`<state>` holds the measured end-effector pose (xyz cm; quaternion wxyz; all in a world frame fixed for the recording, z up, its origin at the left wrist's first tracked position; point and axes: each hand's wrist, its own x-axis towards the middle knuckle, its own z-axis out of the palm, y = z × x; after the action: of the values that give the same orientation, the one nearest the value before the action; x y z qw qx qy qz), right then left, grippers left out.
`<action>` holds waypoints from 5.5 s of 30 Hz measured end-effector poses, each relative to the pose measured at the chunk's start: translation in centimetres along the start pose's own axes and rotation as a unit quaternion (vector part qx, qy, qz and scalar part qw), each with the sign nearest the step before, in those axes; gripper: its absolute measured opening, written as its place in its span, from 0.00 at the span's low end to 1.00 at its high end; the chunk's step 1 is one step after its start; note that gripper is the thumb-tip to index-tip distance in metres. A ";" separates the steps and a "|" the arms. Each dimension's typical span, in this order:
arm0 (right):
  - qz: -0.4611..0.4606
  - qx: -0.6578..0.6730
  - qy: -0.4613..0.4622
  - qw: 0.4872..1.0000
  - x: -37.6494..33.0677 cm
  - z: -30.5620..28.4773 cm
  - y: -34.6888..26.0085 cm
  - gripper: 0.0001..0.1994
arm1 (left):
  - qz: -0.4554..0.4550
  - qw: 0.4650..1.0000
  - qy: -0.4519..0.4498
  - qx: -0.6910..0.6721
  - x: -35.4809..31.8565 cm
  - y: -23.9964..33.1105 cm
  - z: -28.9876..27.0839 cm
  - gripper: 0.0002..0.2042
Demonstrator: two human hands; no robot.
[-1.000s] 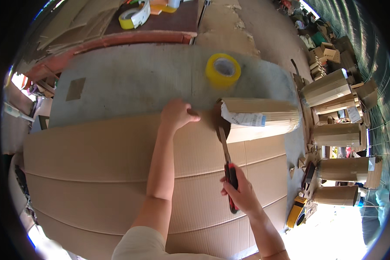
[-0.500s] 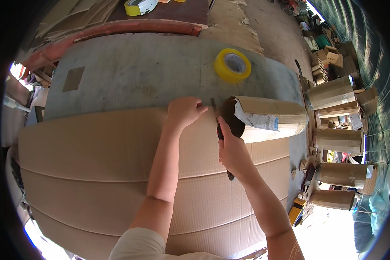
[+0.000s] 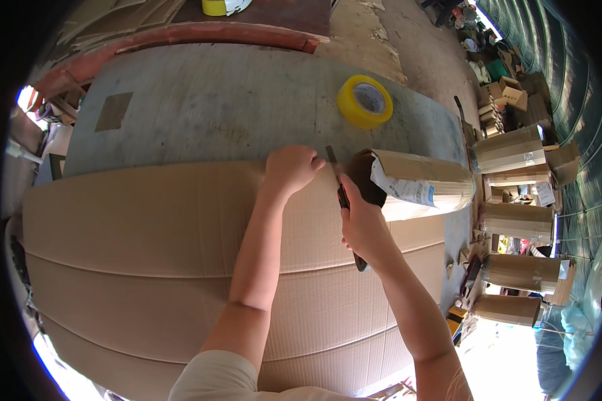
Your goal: The person cuts a large cardboard sheet into smaller pieces using a utility knife, then wraps the pieces around cylindrical tubes and secures them with a tape dispenser. The person repeats this process with multiple cardboard pieces and tubes.
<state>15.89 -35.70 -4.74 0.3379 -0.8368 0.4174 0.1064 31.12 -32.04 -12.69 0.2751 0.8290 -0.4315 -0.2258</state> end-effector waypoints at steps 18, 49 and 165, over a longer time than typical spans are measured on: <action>0.049 -0.052 -0.084 0.994 0.3 -2.4 -3.1 0.23 | -0.020 1.000 0.014 -0.020 0.0 0.2 0.2 0.15; -0.083 -0.189 -0.082 0.975 -4.0 -0.1 3.1 0.30 | 0.075 0.995 0.057 0.039 0.4 0.4 1.1 0.17; -0.026 -0.010 -0.045 0.999 -8.8 3.4 5.9 0.22 | 0.022 0.983 0.056 0.174 -3.0 -1.6 1.3 0.31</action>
<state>6.14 -30.46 -6.09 0.3506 -0.8452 0.3788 0.1388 29.71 -29.05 -14.25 0.1553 0.8658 -0.4662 -0.0947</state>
